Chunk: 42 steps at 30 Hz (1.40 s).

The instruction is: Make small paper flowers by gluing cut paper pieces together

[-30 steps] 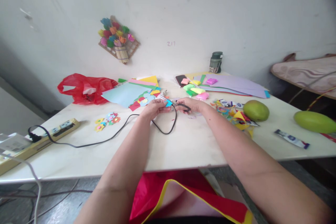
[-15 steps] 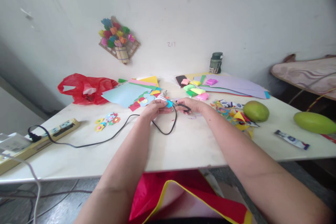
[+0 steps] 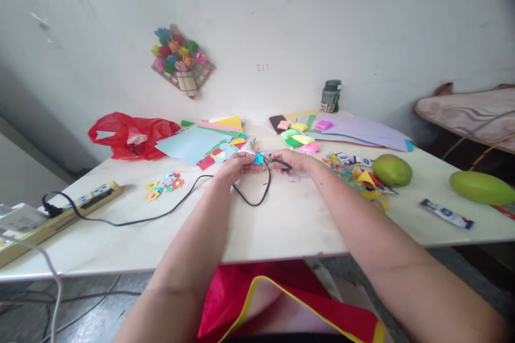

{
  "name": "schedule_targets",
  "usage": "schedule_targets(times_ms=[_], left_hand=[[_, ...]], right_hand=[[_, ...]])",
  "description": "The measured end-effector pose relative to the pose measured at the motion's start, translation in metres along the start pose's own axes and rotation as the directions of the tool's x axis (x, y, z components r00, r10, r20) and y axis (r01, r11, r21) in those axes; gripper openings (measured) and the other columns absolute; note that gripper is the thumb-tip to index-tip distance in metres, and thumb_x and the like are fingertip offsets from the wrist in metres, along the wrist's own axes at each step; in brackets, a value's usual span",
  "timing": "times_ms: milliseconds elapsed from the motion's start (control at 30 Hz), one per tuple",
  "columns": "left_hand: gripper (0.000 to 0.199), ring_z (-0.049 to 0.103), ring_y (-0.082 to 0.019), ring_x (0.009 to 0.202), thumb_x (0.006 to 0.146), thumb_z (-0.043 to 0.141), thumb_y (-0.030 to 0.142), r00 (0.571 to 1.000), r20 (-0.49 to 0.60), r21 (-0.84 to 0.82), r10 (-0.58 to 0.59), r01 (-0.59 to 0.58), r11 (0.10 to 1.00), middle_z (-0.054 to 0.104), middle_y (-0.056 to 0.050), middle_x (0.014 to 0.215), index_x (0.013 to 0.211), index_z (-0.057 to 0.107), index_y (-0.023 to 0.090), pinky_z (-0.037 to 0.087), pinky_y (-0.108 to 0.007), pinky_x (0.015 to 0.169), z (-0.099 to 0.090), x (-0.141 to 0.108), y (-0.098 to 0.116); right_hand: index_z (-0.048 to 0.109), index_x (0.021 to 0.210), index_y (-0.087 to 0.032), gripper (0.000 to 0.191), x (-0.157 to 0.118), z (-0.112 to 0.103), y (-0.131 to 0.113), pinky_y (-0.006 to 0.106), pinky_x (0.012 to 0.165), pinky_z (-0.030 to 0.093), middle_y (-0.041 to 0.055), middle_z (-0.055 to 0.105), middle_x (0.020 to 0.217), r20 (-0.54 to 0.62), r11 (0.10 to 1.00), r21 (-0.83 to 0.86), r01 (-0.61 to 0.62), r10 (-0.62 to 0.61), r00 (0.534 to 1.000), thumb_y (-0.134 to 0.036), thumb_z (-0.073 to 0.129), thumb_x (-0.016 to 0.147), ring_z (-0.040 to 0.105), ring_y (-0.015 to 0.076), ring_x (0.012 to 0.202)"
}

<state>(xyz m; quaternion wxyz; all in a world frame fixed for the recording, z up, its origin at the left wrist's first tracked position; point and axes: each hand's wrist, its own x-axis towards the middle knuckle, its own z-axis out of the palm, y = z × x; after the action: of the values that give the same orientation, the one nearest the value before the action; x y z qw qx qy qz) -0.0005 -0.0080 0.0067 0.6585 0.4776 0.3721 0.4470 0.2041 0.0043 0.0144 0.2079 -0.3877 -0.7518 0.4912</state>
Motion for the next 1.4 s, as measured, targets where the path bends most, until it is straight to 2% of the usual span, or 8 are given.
schedule_targets(times_ms=[300,567,867,1033,1167,1400], left_hand=[[0.005,0.067,-0.019,0.060,0.070,0.062,0.011,1.000,0.011,-0.002,0.004,-0.004,1.000,0.069,-0.009,0.070,0.069,0.058,0.010,0.056,-0.031,0.064,-0.001,0.000,0.000],[0.001,0.067,-0.019,0.061,0.070,0.060,0.010,1.000,-0.014,0.014,0.009,-0.008,1.000,0.069,-0.010,0.072,0.071,0.060,0.009,0.055,-0.032,0.066,-0.002,0.001,0.000],[0.005,0.067,-0.020,0.060,0.072,0.056,0.010,0.999,-0.037,0.027,0.011,-0.010,1.000,0.070,-0.010,0.072,0.073,0.061,0.010,0.055,-0.033,0.066,-0.003,0.002,0.000],[0.003,0.067,-0.020,0.060,0.070,0.061,0.011,0.999,-0.038,0.023,0.013,-0.013,1.000,0.069,-0.010,0.071,0.073,0.060,0.010,0.055,-0.032,0.065,-0.003,0.002,0.001],[0.004,0.067,-0.020,0.060,0.069,0.061,0.012,0.999,-0.043,0.024,0.011,-0.010,1.000,0.069,-0.010,0.071,0.072,0.060,0.010,0.055,-0.033,0.065,-0.004,0.002,0.000],[0.007,0.068,-0.020,0.062,0.068,0.063,0.011,0.998,-0.052,0.034,0.034,-0.032,0.999,0.068,-0.008,0.068,0.071,0.057,0.010,0.055,-0.032,0.066,-0.006,0.004,-0.002]], right_hand=[[0.054,0.070,-0.017,0.018,-0.001,0.000,-0.001,0.018,0.035,0.032,-0.0064,0.045,0.049,-0.003,0.999,-0.033,0.004,-0.004,1.000,-0.033,0.062,0.071,0.040,0.0052,0.038],[0.050,0.065,-0.016,0.018,-0.008,0.003,-0.013,0.017,0.035,0.030,-0.0066,0.045,0.045,-0.051,0.996,-0.079,-0.032,0.028,0.998,-0.030,0.061,0.072,0.039,0.0045,0.037],[0.052,0.068,-0.017,0.021,-0.003,0.000,-0.005,0.018,0.035,0.030,-0.0070,0.046,0.046,-0.035,0.999,-0.042,-0.013,0.012,0.999,-0.034,0.065,0.068,0.039,0.0051,0.037],[0.053,0.068,-0.016,0.021,-0.005,0.002,-0.008,0.018,0.034,0.028,-0.0070,0.045,0.045,-0.056,0.998,-0.057,-0.033,0.030,0.998,-0.033,0.065,0.069,0.038,0.0045,0.035],[0.055,0.068,-0.016,0.020,-0.003,-0.002,-0.003,0.018,0.035,0.029,-0.0067,0.046,0.047,-0.043,0.999,-0.037,0.001,-0.003,0.999,-0.034,0.063,0.070,0.039,0.0045,0.037],[0.057,0.070,-0.014,0.027,-0.001,-0.010,0.006,0.019,0.036,0.028,-0.0063,0.044,0.043,-0.116,0.995,-0.097,-0.019,0.008,0.993,-0.039,0.067,0.066,0.037,0.0051,0.036]])
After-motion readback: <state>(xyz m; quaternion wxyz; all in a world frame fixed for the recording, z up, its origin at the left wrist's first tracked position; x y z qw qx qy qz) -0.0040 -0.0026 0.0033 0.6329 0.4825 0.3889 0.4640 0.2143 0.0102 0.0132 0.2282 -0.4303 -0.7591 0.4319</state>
